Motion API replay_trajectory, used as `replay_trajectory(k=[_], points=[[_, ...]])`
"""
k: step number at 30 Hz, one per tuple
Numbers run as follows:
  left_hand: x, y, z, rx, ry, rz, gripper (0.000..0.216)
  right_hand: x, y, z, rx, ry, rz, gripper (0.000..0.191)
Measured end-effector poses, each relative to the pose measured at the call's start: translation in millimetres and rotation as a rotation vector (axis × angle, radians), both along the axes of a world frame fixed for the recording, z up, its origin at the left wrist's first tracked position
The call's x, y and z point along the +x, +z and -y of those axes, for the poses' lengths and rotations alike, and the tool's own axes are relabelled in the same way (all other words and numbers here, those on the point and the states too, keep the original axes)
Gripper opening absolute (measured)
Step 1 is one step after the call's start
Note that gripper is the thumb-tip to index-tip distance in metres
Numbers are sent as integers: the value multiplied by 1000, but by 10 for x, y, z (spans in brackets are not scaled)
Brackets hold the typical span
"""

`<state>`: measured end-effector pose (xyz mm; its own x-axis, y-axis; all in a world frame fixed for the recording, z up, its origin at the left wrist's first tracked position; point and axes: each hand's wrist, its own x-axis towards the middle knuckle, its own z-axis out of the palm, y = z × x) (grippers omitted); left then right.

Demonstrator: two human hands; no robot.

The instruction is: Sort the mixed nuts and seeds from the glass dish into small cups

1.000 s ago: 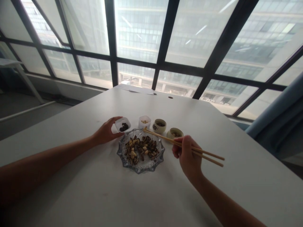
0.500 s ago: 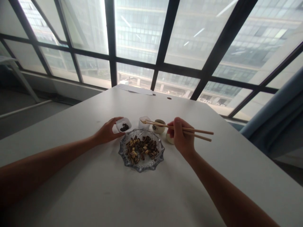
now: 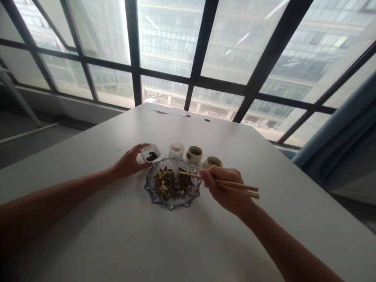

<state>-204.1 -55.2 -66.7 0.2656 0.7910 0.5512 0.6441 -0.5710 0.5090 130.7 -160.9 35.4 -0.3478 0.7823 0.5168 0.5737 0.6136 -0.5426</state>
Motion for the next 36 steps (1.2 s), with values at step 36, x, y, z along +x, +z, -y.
replay_trajectory(k=[36], points=[[0,-29,-22,15,-11,9,73,-220,45,-95,-87,77,-223,48]])
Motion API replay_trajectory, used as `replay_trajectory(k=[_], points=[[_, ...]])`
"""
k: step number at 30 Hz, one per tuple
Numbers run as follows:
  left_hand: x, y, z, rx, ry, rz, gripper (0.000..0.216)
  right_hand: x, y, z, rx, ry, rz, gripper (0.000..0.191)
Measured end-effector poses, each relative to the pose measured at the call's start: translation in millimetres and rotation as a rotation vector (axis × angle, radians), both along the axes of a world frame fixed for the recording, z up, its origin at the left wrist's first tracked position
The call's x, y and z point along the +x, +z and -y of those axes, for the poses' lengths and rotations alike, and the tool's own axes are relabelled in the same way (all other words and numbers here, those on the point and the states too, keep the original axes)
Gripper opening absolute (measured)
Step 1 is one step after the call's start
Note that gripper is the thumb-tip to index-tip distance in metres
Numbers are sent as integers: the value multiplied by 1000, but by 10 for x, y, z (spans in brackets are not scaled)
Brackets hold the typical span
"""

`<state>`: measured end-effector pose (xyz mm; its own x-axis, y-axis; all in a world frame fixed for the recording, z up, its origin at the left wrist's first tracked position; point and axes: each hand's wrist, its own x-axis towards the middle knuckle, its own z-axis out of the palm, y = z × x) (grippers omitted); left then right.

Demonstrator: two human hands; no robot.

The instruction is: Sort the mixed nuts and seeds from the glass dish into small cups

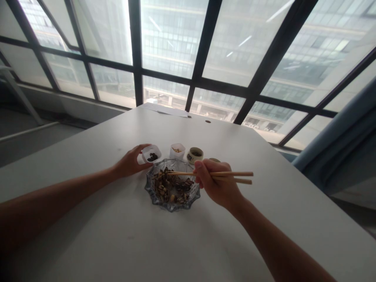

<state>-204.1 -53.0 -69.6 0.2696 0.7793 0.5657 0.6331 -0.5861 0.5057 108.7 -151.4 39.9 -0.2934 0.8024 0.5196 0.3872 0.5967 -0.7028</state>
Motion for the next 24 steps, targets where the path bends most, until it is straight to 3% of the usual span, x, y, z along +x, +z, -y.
replay_trajectory(k=[8,17,20,24], points=[[-3,24,18,-11,1,-8,72,7,-103,-24,-41,33,103,50],[10,38,24,-12,-4,5,72,66,-115,54,60,74,272,52],[5,41,28,-17,-3,-1,72,120,-174,73,29,36,193,51],[1,35,25,-24,0,-1,72,173,-316,19,-117,-118,-158,49]])
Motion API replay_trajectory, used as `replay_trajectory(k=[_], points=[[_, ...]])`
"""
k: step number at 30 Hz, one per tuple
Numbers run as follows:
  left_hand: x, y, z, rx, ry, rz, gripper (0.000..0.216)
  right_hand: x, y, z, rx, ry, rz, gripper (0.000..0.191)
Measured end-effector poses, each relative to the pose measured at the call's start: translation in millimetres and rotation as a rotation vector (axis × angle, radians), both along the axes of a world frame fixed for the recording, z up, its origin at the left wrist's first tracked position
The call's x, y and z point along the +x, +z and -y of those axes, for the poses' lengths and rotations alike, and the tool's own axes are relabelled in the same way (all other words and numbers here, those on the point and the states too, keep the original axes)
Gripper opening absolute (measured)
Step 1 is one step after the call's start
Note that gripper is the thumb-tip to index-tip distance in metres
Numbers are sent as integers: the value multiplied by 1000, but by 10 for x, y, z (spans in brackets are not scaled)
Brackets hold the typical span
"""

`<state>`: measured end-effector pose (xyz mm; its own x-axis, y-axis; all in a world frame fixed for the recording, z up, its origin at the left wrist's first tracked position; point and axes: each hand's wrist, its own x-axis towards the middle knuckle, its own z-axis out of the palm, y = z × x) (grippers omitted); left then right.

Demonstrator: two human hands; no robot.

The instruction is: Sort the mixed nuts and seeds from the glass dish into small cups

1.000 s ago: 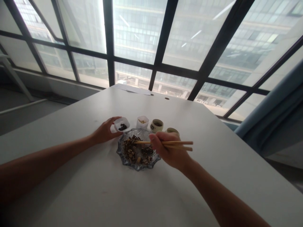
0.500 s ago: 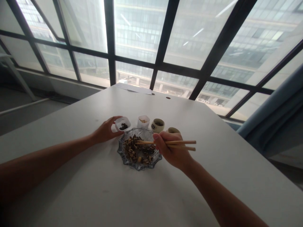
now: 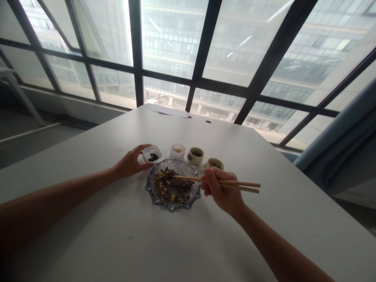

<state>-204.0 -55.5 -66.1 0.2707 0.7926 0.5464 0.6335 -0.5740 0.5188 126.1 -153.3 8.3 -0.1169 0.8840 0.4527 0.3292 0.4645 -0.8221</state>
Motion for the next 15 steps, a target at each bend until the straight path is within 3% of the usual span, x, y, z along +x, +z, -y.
replay_trajectory(k=[6,10,15], points=[[3,4,4,6,13,3,73,42,-390,-139,-245,-126,-481,57],[9,30,29,57,41,2,70,75,-567,-169,-346,-134,-592,56],[18,58,58,76,37,-7,67,42,-567,-118,-288,-178,-614,55]])
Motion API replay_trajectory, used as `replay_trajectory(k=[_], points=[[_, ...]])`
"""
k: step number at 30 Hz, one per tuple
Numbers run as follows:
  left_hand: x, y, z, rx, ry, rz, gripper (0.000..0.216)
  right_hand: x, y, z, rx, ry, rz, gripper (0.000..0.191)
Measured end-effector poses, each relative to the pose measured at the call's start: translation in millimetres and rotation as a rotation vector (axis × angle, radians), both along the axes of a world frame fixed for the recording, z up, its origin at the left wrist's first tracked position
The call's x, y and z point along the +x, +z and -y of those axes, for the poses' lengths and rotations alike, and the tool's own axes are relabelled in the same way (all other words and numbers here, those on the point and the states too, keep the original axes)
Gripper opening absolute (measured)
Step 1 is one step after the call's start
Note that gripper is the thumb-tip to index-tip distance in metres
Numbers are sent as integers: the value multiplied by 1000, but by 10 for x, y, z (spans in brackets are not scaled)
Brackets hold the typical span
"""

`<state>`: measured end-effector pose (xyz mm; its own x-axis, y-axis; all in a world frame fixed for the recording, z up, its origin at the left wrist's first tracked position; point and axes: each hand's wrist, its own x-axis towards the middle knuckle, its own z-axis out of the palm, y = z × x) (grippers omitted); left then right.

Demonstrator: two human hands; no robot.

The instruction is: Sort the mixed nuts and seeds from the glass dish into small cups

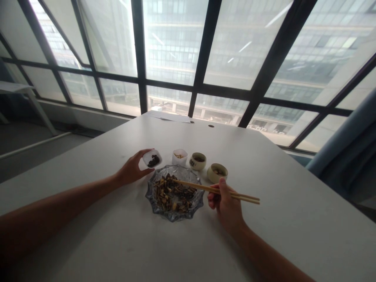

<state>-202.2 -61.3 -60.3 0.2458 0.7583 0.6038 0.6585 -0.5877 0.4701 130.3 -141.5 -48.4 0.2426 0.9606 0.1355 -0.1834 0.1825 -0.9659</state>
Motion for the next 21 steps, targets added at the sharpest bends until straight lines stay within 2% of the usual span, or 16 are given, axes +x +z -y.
replay_trajectory(k=[2,6,9,12,15,18,21], points=[[0,-1,-3,-12,5,8,67,-17,20,66,101,-19,113,53],[-15,-17,-48,-101,47,98,72,-12,55,221,430,38,476,45],[-39,-27,-98,-176,86,204,78,-2,65,282,548,82,577,43],[-59,-26,-133,-220,122,259,81,-17,62,269,528,67,544,42],[-69,-16,-141,-251,135,260,82,-35,78,191,407,20,375,45],[-71,-10,-136,-292,129,257,85,-2,152,67,279,-63,161,51],[-69,-12,-135,-308,114,269,85,95,264,-51,275,-149,112,53]])
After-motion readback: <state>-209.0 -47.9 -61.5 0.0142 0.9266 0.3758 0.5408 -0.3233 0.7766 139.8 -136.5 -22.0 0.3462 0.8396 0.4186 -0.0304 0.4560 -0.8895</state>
